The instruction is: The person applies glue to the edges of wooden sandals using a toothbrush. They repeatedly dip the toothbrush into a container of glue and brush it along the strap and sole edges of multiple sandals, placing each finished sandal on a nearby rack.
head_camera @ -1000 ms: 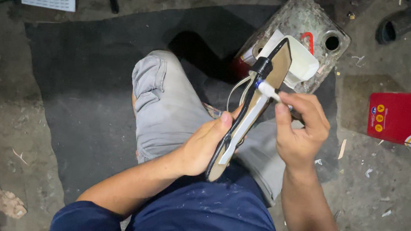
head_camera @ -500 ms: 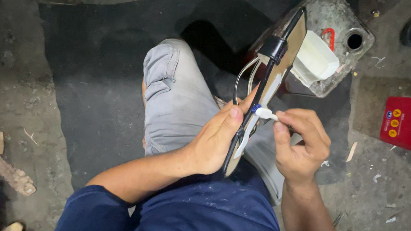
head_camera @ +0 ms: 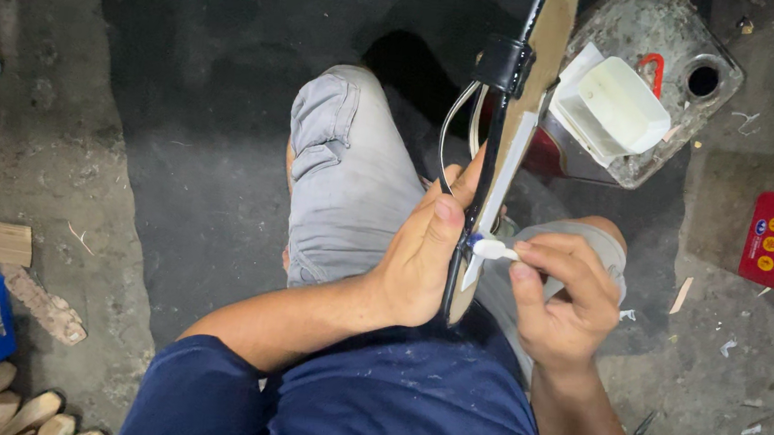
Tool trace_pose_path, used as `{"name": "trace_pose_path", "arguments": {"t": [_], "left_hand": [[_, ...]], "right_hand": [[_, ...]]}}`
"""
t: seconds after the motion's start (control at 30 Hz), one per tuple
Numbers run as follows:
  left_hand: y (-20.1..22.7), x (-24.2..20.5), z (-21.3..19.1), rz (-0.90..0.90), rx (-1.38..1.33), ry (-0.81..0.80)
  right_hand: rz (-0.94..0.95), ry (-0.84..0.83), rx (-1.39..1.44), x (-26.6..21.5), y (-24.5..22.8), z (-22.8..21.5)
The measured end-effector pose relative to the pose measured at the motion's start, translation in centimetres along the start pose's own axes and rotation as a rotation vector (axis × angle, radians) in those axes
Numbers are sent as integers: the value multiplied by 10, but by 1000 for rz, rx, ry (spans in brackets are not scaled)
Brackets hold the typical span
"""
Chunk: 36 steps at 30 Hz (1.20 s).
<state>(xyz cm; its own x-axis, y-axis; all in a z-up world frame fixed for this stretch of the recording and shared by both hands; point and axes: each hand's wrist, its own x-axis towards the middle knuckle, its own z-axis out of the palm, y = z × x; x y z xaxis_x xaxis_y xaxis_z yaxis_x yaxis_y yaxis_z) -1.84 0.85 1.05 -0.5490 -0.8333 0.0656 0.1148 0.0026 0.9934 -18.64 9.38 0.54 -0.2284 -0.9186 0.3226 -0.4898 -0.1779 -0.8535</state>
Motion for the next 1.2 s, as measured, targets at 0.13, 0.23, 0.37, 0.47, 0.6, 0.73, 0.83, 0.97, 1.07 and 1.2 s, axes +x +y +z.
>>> {"name": "trace_pose_path", "arguments": {"t": [0.13,0.23,0.37,0.47,0.6,0.73,0.83,0.97,1.07,1.2], "left_hand": [[-1,-3,2,-2,-10,-17],[0,-1,2,35,28,10],[2,2,3,77,18,82],[0,1,4,-28,-22,96],[-2,2,3,-119,-32,83],[0,1,3,67,68,72],[1,2,3,-67,57,42],[-3,-1,3,12,72,28],[-6,-4,4,-2,62,-5],[-4,-3,4,-10,45,-20]], "right_hand": [[31,28,11,1,3,-3],[14,20,-10,-1,3,0],[-28,27,-7,-6,2,5],[-77,19,-88,-9,0,1],[-65,-51,-121,-11,-6,-8],[18,-50,-186,-11,-12,-14],[51,-34,-176,-9,-16,-16],[21,-40,-183,-6,-18,-16],[38,-44,-196,-6,-16,-17],[38,-6,-178,-6,-10,-18]]}}
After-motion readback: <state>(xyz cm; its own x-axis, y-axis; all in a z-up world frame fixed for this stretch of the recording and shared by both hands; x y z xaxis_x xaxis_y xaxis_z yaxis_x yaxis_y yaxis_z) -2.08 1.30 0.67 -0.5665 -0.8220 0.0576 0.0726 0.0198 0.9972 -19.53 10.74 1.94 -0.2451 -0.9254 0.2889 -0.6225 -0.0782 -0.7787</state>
